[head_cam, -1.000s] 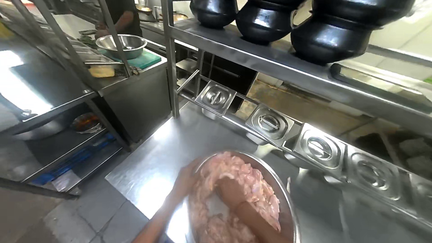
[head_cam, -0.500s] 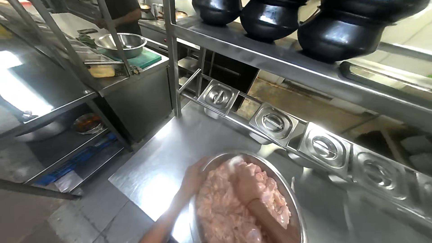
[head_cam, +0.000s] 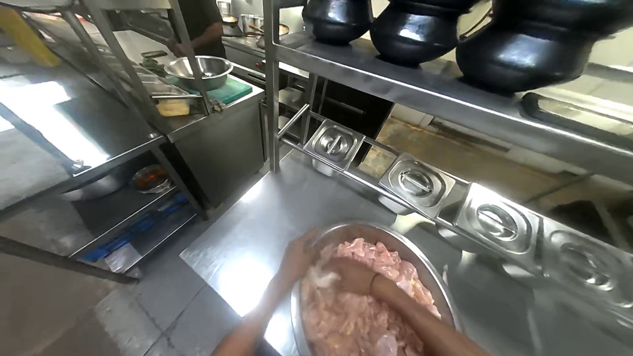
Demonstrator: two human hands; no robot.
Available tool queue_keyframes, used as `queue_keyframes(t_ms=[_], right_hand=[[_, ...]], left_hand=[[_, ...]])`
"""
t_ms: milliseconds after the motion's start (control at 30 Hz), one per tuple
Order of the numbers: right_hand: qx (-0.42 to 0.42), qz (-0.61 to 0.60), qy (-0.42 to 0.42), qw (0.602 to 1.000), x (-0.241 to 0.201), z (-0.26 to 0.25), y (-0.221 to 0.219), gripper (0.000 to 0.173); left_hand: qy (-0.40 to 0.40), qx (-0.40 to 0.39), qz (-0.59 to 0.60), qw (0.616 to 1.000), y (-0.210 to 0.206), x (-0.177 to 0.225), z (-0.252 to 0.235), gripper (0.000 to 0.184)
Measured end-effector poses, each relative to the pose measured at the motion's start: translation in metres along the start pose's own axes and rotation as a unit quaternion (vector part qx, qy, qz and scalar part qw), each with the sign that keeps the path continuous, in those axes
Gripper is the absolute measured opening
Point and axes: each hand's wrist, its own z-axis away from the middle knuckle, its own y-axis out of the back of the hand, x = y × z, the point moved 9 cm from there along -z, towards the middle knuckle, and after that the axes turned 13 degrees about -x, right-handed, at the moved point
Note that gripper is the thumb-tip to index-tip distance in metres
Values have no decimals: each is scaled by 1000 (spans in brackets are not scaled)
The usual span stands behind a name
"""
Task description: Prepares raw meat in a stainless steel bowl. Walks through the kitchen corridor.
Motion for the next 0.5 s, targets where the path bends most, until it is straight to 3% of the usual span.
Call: queue_keyframes(t_ms=[100,167,233,300,367,433,500], right_hand=[[159,3,-150,976,53,36,49,39],[202,-19,-243,949,94,29,23,41],[148,-61,-212,964,84,13,-2,43],[66,-102,-89,989,53,11,-5,36],[91,-131,-74,984,55,33,16,35],[188,-94,-203,956,89,64,35,38],[207,-54,-309,927,119,64,5,41]], left_hand=[[-6,2,-2,1000,4,7,0,52],[4,0,-5,1000,0,3,1,51],[1,3,-3,1000,2,1,-3,53],[-6,7,10,1000,1,-1,-2,54],[-4,5,13,1000,1,1,1,56],[-3,6,20,1000,1,3,3,54],[1,14,27,1000,-1,-1,4,55]])
